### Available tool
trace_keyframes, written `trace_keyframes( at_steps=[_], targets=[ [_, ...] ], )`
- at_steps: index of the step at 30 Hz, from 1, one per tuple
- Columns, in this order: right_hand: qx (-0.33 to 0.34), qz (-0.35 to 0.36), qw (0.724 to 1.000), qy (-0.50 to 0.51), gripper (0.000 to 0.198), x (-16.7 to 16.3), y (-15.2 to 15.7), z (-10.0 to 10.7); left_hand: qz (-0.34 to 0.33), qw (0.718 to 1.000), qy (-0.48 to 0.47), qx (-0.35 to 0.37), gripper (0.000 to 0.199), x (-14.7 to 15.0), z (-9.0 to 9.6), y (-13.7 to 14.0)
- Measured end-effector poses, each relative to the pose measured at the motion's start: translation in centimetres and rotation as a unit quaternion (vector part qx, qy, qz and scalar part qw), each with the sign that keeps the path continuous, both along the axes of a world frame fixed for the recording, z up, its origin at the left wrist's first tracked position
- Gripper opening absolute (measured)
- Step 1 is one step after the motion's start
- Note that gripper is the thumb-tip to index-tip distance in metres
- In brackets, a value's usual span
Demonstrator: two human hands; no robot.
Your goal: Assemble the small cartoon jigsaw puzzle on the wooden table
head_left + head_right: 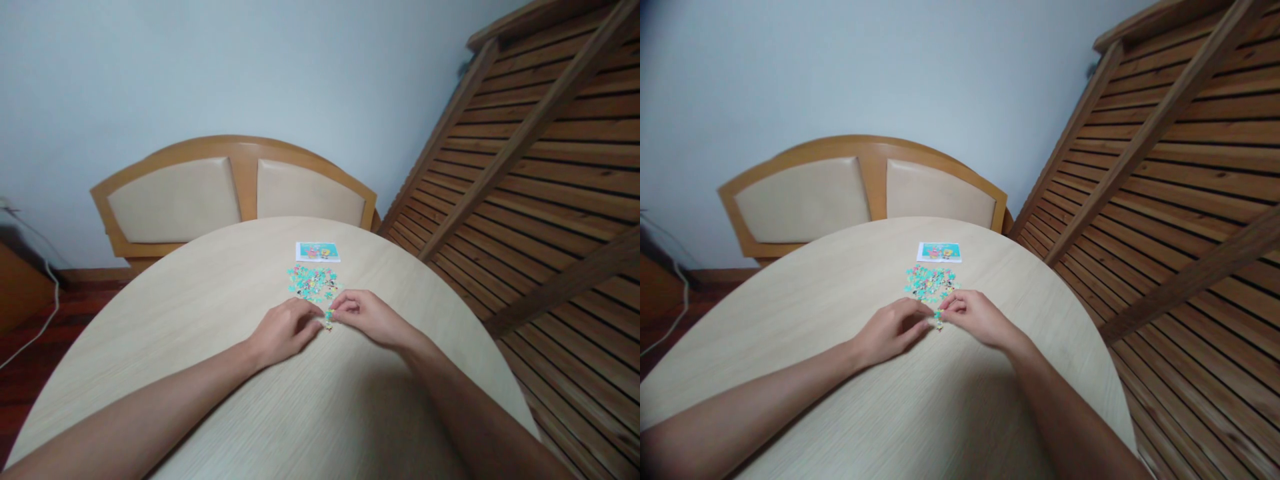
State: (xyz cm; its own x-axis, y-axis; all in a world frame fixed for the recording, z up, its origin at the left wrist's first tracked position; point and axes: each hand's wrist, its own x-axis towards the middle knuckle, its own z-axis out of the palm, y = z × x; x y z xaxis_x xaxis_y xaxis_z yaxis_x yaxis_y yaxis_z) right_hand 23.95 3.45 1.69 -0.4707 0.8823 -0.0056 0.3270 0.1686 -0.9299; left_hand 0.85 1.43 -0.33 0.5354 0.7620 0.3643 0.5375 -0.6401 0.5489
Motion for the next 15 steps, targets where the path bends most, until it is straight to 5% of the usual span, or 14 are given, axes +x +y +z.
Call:
trace_keyframes(
  at_steps=[4,9,15],
  targets=[
    [-0.037,-0.008,0.999,0.026,0.034,-1.2,-0.4,-0.5,0.025,0.989,-0.111,-0.092,0.022,0.4,-0.5,0.3],
    [-0.037,-0.003,0.999,0.013,0.032,-1.7,-0.6,-0.7,0.029,0.981,-0.152,-0.116,0.016,0.6,-0.8,0.6],
    [0.089,-0.013,0.991,-0.1,0.018,-0.2,-0.4,0.1,0.039,0.993,-0.086,-0.071,0.016,0.3,-0.8,0.9]
  ],
)
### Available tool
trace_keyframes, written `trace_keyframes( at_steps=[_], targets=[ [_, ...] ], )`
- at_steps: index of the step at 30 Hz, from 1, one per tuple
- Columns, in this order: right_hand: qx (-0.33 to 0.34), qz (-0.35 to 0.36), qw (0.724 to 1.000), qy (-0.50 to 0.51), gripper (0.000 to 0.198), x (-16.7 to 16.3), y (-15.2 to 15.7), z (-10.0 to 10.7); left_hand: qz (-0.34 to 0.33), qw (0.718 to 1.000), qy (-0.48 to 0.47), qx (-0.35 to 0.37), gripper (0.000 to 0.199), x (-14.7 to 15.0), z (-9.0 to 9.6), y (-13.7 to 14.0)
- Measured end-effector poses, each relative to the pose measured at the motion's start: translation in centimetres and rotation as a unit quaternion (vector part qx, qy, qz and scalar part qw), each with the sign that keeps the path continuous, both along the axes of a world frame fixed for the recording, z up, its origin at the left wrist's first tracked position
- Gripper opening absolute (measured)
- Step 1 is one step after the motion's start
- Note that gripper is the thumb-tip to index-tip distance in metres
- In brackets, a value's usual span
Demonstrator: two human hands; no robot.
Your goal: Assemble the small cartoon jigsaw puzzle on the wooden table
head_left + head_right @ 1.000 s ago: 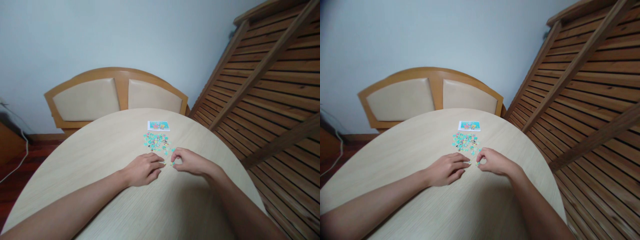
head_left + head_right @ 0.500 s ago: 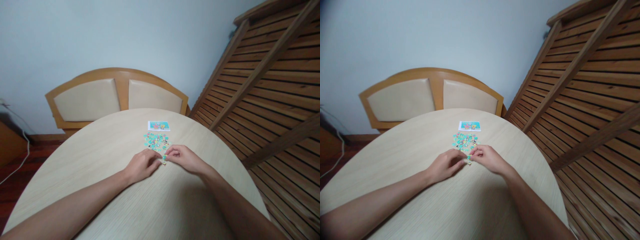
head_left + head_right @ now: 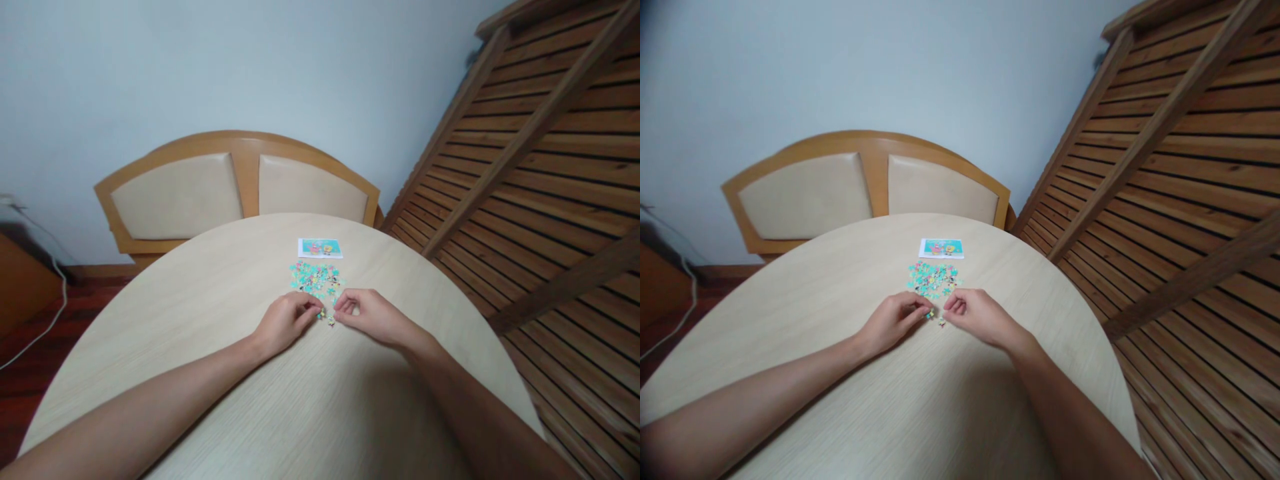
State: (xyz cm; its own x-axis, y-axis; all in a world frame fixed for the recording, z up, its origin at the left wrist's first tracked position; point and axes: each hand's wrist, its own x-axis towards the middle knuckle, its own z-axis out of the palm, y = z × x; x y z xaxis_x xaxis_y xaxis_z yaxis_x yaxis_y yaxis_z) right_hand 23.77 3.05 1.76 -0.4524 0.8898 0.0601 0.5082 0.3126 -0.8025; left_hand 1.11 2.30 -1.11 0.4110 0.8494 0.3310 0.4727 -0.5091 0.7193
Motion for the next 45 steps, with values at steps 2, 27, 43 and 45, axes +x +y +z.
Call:
trace_keyframes(
  at_steps=[2,27,43,45],
  targets=[
    [0.039,0.005,0.998,-0.044,0.021,0.4,0.1,0.1,0.003,0.999,0.03,0.016,0.016,-0.1,0.0,0.1],
    [0.115,0.064,0.987,-0.094,0.022,-0.4,0.0,-1.1,-0.01,0.996,0.086,0.029,0.012,0.0,0.1,0.4],
    [0.115,0.061,0.987,-0.091,0.023,-0.2,0.0,-1.3,-0.056,0.997,0.056,0.025,0.027,-0.8,-0.2,0.3],
    [0.115,0.059,0.987,-0.09,0.023,-0.2,0.0,-1.3,-0.059,0.997,0.047,0.018,0.026,-0.7,-0.2,0.3]
  ],
)
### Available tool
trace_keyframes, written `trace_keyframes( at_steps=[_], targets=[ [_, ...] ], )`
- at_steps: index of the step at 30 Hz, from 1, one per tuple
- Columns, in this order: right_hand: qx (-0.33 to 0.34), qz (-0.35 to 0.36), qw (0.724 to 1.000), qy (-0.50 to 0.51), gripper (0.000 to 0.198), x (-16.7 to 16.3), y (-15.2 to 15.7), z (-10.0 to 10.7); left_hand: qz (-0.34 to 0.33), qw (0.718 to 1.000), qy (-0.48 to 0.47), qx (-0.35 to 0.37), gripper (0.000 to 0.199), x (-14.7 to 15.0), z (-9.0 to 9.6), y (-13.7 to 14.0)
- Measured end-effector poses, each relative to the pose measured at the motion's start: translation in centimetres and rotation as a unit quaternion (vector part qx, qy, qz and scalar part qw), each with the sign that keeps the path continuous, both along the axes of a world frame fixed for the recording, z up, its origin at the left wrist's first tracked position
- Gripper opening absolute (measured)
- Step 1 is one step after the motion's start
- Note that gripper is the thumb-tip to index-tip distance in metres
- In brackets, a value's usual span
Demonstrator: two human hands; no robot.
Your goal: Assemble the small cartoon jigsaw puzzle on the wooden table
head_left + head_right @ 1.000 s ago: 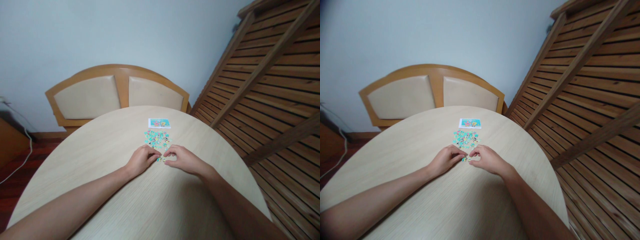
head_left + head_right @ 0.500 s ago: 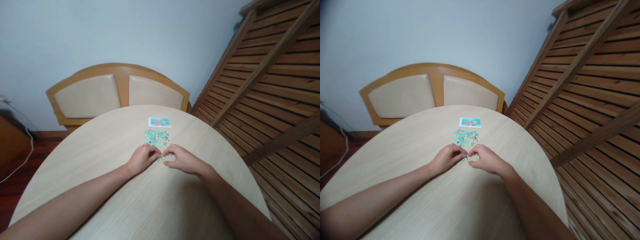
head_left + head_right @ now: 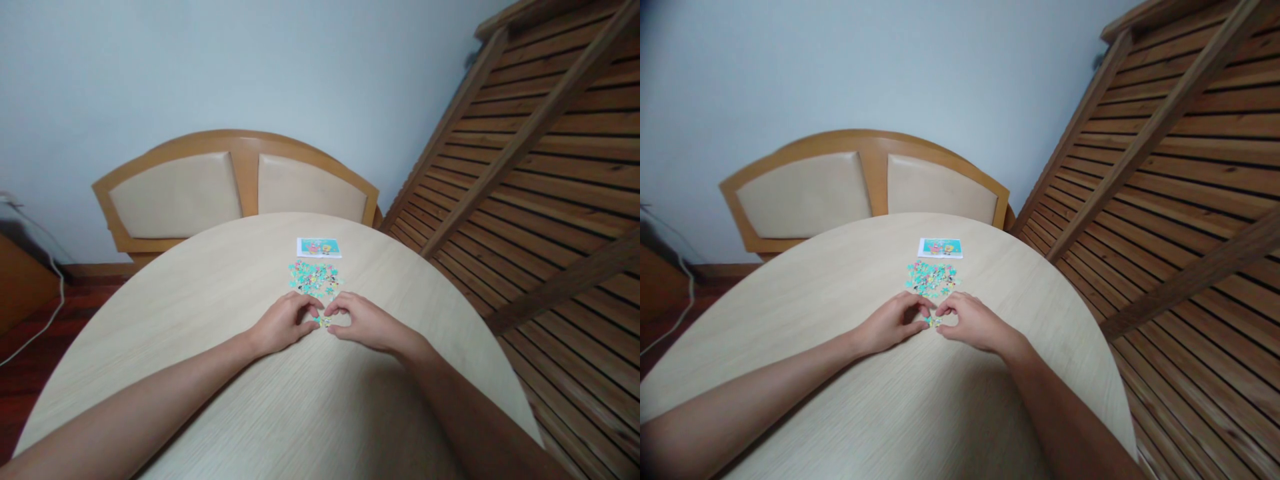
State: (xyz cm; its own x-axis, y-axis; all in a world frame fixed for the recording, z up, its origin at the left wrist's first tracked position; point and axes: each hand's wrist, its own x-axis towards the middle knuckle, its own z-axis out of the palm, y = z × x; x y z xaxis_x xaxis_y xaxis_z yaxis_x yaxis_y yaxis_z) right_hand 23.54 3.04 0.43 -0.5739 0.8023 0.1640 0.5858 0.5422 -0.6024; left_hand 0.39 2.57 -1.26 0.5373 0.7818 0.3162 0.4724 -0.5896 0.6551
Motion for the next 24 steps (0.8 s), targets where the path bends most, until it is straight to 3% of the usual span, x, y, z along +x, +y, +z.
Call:
trace_keyframes(
  at_steps=[6,11,18,21,24],
  targets=[
    [0.009,0.02,1.0,0.005,0.02,-0.2,-0.1,0.2,-0.026,0.996,-0.063,-0.059,0.022,0.3,-0.2,0.0],
    [-0.003,0.022,0.999,0.033,0.004,-0.9,-0.3,0.7,-0.037,0.977,-0.163,-0.136,0.029,0.4,-0.2,-0.1],
    [-0.102,-0.024,0.98,0.168,0.01,-1.9,-0.5,1.0,-0.023,0.951,-0.229,-0.205,0.047,0.6,-0.2,-0.1],
    [-0.139,-0.031,0.968,0.208,0.013,-1.6,-0.3,1.0,-0.03,0.956,-0.216,-0.197,0.043,0.6,-0.3,-0.2],
    [-0.158,-0.032,0.97,0.181,0.016,-0.7,0.0,1.2,-0.019,0.984,-0.137,-0.109,0.025,0.6,0.0,-0.5]
  ],
)
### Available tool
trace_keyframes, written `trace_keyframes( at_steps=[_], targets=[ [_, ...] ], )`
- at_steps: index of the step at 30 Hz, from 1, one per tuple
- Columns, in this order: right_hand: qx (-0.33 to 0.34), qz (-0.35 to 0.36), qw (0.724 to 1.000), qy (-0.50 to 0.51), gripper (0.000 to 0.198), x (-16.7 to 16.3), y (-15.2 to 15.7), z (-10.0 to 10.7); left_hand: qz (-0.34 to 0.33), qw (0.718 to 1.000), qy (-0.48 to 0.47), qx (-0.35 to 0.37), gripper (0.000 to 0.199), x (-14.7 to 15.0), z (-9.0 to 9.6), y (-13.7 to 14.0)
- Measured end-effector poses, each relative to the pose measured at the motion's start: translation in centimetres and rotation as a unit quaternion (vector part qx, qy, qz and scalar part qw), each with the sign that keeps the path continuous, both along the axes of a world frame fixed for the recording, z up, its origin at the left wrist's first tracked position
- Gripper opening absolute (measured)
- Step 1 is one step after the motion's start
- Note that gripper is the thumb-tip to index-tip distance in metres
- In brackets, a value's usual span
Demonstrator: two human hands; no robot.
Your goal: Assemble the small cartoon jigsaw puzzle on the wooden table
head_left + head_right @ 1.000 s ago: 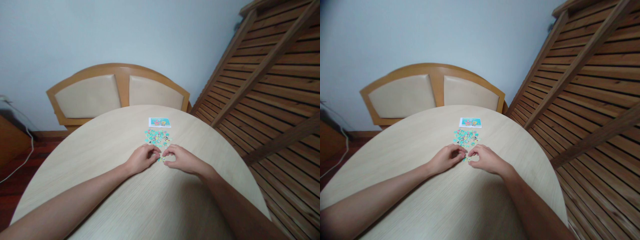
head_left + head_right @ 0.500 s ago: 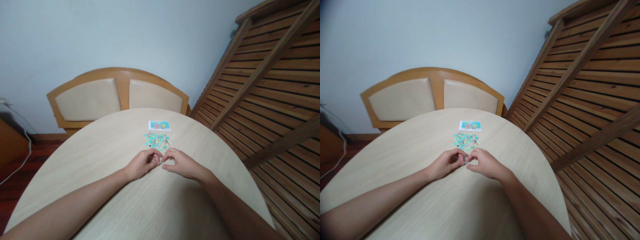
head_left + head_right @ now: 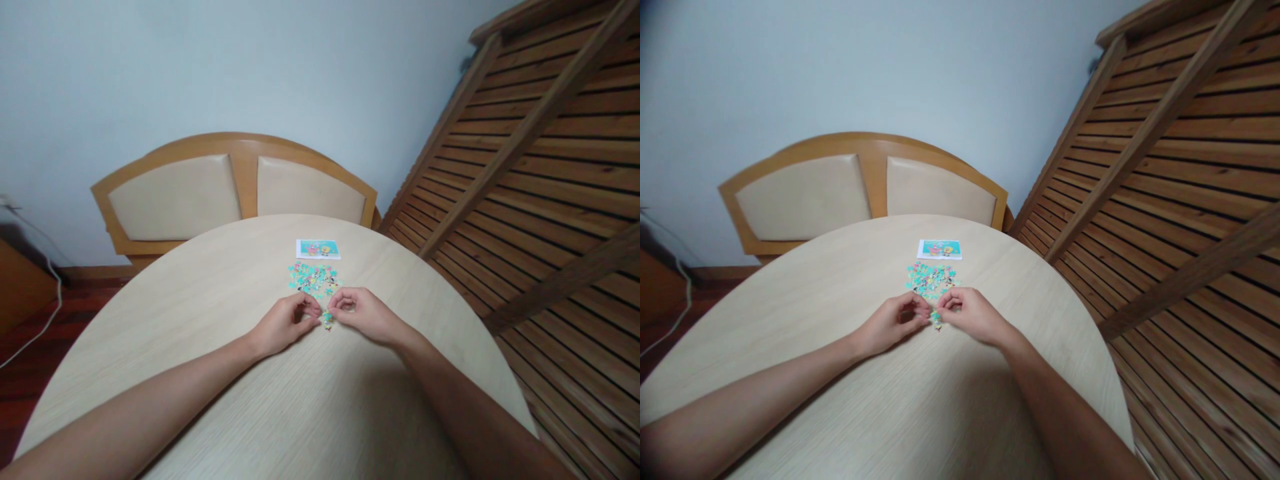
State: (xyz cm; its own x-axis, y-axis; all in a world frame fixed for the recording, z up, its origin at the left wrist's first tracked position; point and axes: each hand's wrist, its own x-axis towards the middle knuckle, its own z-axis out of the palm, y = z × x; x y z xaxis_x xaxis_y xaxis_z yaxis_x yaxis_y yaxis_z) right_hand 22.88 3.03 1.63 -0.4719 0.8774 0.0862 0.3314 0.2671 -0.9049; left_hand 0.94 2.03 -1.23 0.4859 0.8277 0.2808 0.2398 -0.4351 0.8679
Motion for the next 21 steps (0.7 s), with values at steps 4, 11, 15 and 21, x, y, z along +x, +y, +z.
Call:
trace_keyframes(
  at_steps=[4,11,15,21],
  targets=[
    [0.024,0.028,0.996,-0.078,0.02,1.2,0.2,0.6,-0.039,0.972,0.15,0.177,0.017,-0.1,0.8,-0.7],
    [0.059,0.065,0.987,-0.134,0.024,1.9,0.2,0.4,-0.067,0.937,0.237,0.249,0.027,-0.3,1.3,-1.2],
    [0.089,0.055,0.983,-0.15,0.022,1.7,0.3,0.0,-0.075,0.932,0.243,0.26,0.028,-0.4,1.3,-1.0],
    [0.121,0.052,0.975,-0.181,0.019,1.4,0.3,0.0,-0.074,0.923,0.255,0.278,0.027,-0.4,1.1,-0.9]
  ],
)
